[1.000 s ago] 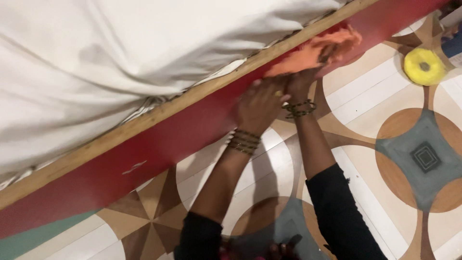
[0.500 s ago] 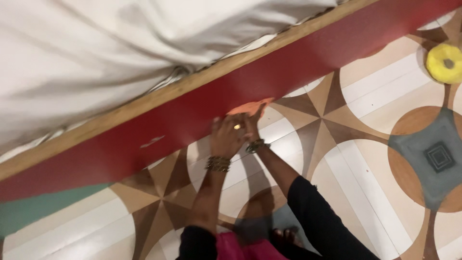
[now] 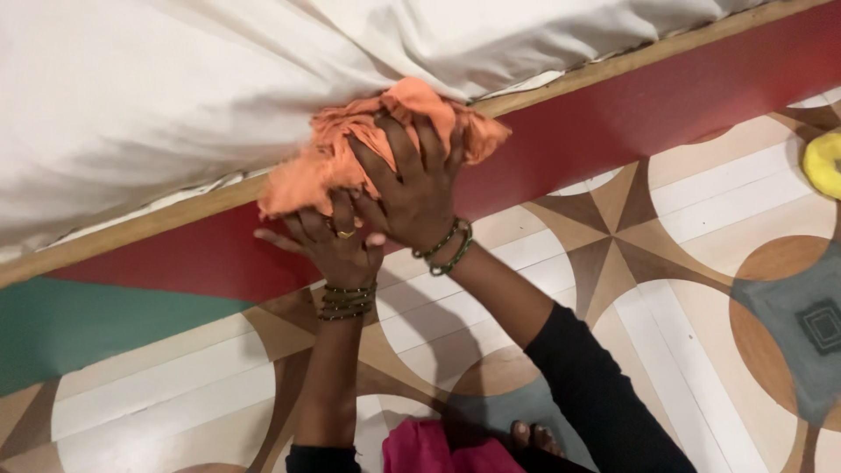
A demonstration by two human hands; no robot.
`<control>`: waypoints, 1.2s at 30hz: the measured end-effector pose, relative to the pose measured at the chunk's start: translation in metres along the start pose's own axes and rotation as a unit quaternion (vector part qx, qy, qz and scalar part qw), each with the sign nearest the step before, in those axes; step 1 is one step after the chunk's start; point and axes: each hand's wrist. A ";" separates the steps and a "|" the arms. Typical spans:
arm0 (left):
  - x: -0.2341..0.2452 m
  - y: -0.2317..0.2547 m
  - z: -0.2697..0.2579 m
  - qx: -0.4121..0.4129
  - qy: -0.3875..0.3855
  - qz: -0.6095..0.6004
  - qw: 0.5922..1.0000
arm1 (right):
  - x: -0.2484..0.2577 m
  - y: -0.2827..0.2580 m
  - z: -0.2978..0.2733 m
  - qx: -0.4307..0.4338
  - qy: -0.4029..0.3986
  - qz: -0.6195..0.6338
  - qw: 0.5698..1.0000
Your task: The person wipes the side of a bed frame using an orange cloth. They move along the length of the frame, cleaning the teal and red painted sections.
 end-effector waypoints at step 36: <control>-0.048 0.148 0.124 -0.285 -0.160 -0.101 0.940 | 0.056 0.205 0.010 -0.093 0.096 -0.091 0.987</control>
Point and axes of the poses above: each hand's wrist, its own z-axis towards the middle knuckle, its own x-axis out of the back of the hand, y = z × x, and after that the axes turned 12 degrees about -x, right-handed
